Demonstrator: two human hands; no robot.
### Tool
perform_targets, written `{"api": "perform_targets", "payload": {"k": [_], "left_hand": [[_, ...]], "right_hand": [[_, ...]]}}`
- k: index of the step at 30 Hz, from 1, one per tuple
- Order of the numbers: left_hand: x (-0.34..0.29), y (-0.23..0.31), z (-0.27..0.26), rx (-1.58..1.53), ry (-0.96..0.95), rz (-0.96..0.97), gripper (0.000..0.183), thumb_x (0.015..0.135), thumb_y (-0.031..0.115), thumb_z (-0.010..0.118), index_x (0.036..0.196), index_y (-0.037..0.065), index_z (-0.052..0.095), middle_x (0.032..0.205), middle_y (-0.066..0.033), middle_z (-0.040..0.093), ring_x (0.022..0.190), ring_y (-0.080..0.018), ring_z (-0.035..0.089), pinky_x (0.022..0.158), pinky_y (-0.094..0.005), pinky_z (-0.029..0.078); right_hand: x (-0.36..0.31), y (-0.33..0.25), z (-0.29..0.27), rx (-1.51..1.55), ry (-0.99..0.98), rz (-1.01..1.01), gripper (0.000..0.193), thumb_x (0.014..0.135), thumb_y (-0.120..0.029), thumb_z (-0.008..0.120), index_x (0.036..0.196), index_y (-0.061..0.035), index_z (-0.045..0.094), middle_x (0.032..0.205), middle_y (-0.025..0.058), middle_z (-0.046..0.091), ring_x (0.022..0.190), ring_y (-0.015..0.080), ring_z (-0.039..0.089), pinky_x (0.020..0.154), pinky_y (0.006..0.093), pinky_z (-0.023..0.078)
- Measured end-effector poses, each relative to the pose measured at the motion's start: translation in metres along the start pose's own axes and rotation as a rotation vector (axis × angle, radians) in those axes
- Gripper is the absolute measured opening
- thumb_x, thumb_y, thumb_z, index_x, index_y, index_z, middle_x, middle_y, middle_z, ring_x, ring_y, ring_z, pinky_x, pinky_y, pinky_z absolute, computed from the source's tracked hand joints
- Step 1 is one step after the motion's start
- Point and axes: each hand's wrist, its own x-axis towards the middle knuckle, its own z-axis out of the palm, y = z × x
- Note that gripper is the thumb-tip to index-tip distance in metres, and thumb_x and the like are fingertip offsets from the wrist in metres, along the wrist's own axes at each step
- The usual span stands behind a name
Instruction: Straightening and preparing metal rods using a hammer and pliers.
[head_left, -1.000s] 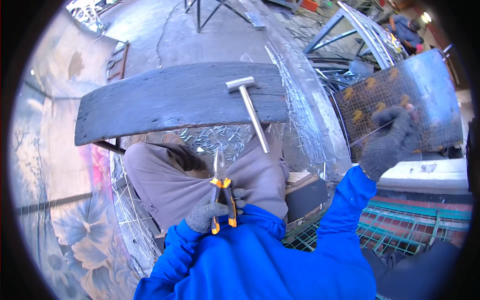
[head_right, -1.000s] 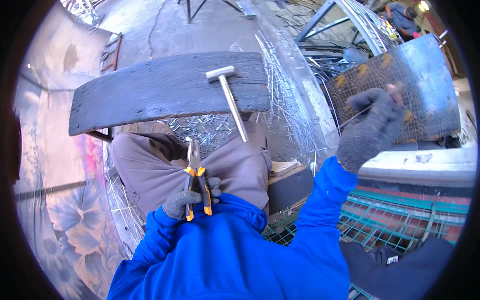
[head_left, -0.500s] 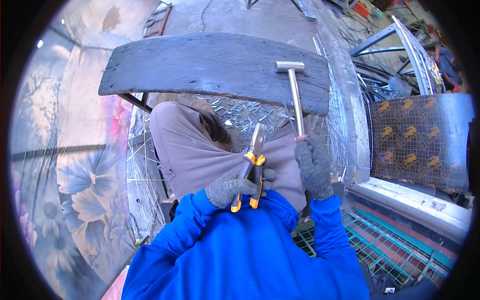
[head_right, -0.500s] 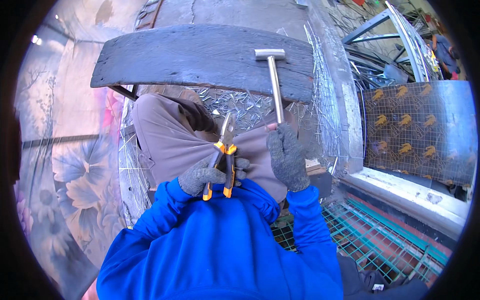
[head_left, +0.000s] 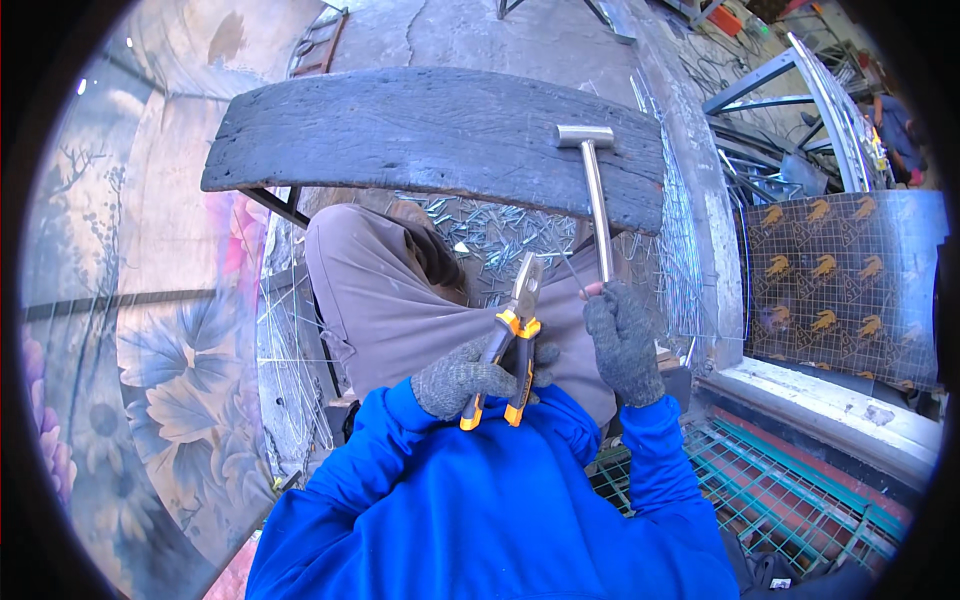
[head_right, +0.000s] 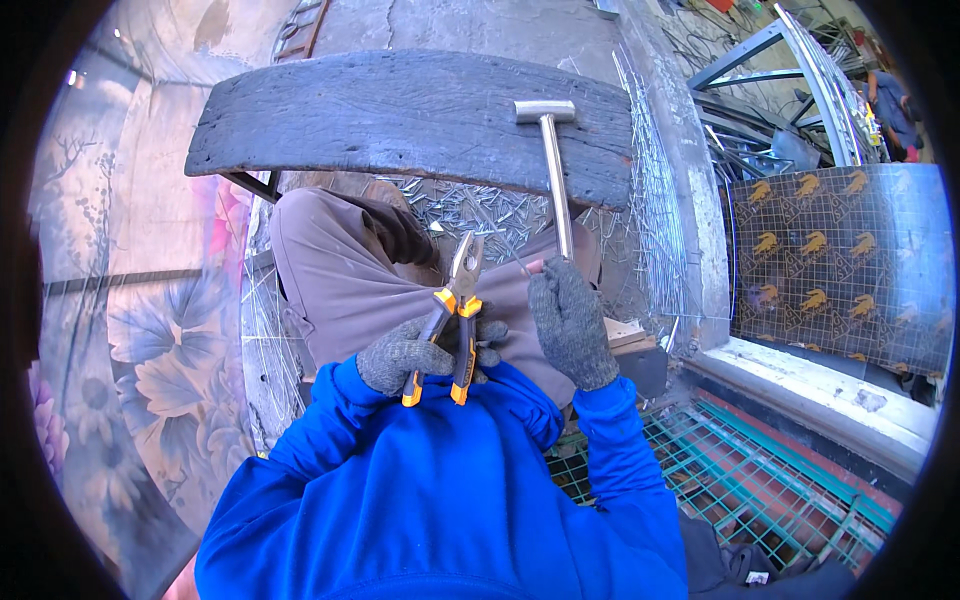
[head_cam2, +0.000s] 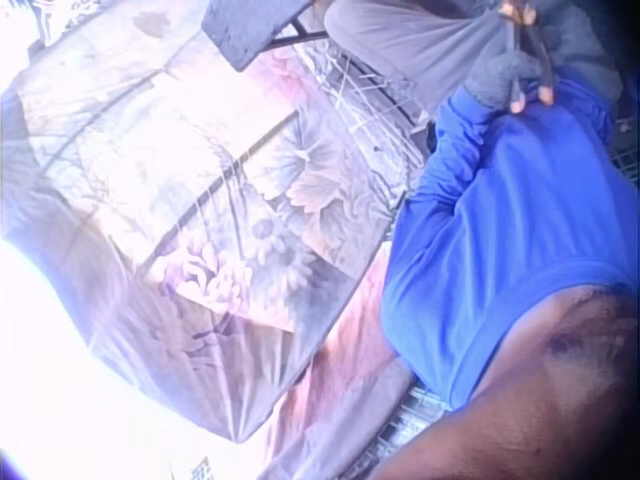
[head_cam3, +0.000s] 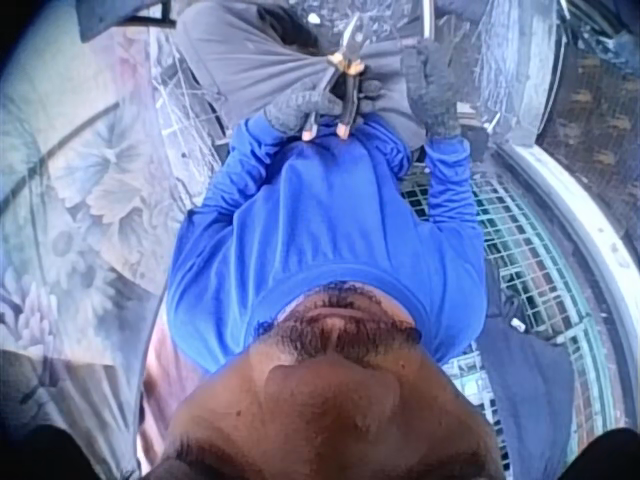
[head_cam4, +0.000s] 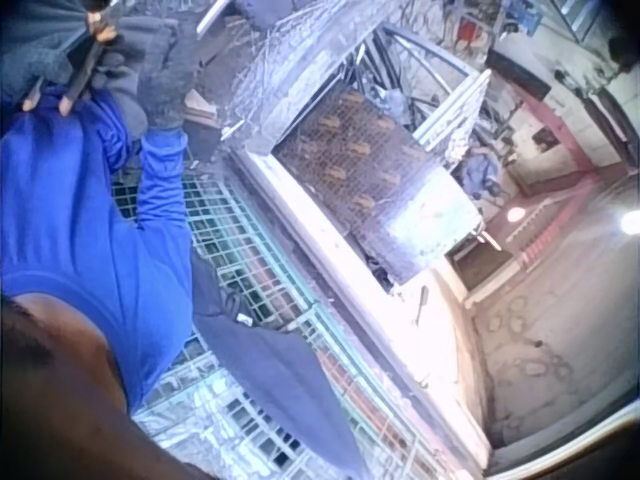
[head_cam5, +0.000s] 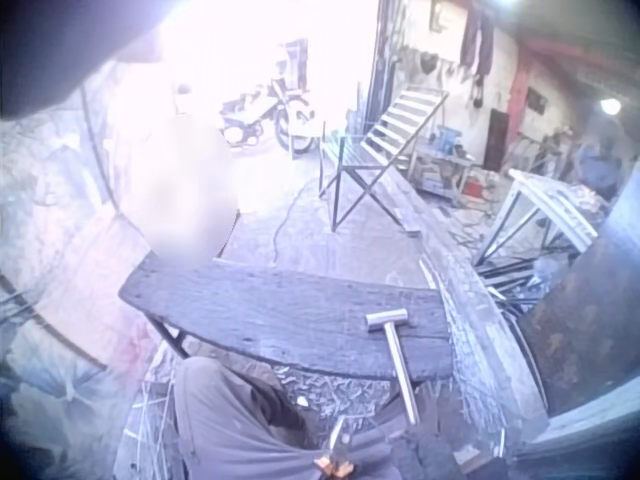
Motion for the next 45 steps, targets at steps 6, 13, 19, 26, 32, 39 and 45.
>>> {"api": "perform_targets", "payload": {"k": [6,13,19,26,32,39,45], "left_hand": [[-0.003,0.004,0.004,0.019,0.027,-0.047,0.084,0.081,-0.004,0.069,0.154,0.007,0.029,0.139,-0.0211,0.053,0.12,-0.0363,0.062,0.102,-0.0497,0.052],[-0.004,0.014,0.019,-0.104,-0.038,-0.027,0.081,0.081,-0.006,0.065,0.153,0.005,0.029,0.127,-0.0197,0.06,0.113,-0.0375,0.066,0.099,-0.0495,0.054],[-0.005,0.017,0.021,-0.086,-0.061,-0.038,0.082,0.08,-0.004,0.067,0.153,0.005,0.03,0.13,-0.02,0.059,0.112,-0.0358,0.066,0.097,-0.0475,0.055],[-0.004,0.017,0.02,-0.073,-0.058,-0.038,0.082,0.078,-0.006,0.063,0.153,0.005,0.03,0.131,-0.0206,0.059,0.111,-0.035,0.067,0.096,-0.0464,0.056],[-0.006,0.02,0.024,-0.092,-0.018,-0.052,0.083,0.077,-0.006,0.063,0.152,0.005,0.031,0.126,-0.02,0.061,0.106,-0.0336,0.069,0.094,-0.0459,0.056],[-0.005,0.007,0.022,-0.125,-0.031,0.026,0.058,0.076,-0.002,0.065,0.131,0.005,0.046,0.101,-0.0112,0.06,0.076,-0.0217,0.062,0.067,-0.0349,0.053],[-0.005,0.0,0.025,-0.009,0.061,0.063,0.058,0.074,0.005,0.068,0.128,0.006,0.046,0.092,-0.008,0.056,0.07,-0.0181,0.058,0.062,-0.0313,0.05]], "right_hand": [[-0.002,0.005,-0.001,-0.055,0.006,-0.06,0.018,0.098,-0.007,0.058,0.115,-0.0031,0.062,0.077,0.0084,0.06,0.061,0.0123,0.051,0.056,0.0327,0.043],[0.0,-0.009,-0.004,-0.177,-0.004,-0.065,0.016,0.096,-0.005,0.058,0.112,-0.0042,0.062,0.071,0.0091,0.056,0.057,0.0123,0.05,0.054,0.0339,0.042],[0.002,-0.006,-0.004,-0.178,0.032,-0.141,0.015,0.096,-0.004,0.058,0.11,-0.0048,0.063,0.07,0.0089,0.055,0.054,0.0136,0.05,0.052,0.0341,0.042],[0.003,-0.009,-0.006,-0.203,0.017,-0.127,0.015,0.096,-0.004,0.058,0.11,-0.0043,0.062,0.079,0.0139,0.059,0.054,0.0184,0.055,0.053,0.0357,0.044],[0.003,-0.008,-0.006,-0.206,0.008,-0.119,0.015,0.096,-0.004,0.058,0.11,-0.004,0.062,0.08,0.0145,0.061,0.056,0.018,0.056,0.053,0.0352,0.044],[0.004,-0.006,-0.012,0.057,-0.101,0.03,0.015,0.101,-0.014,0.057,0.11,-0.0034,0.062,0.075,-0.0005,0.055,0.069,0.0065,0.05,0.062,0.0254,0.043],[0.011,-0.002,-0.024,0.107,-0.227,0.221,0.024,0.098,-0.026,0.067,0.107,-0.0028,0.067,0.077,-0.0005,0.058,0.071,0.0067,0.052,0.066,0.0262,0.046]]}}
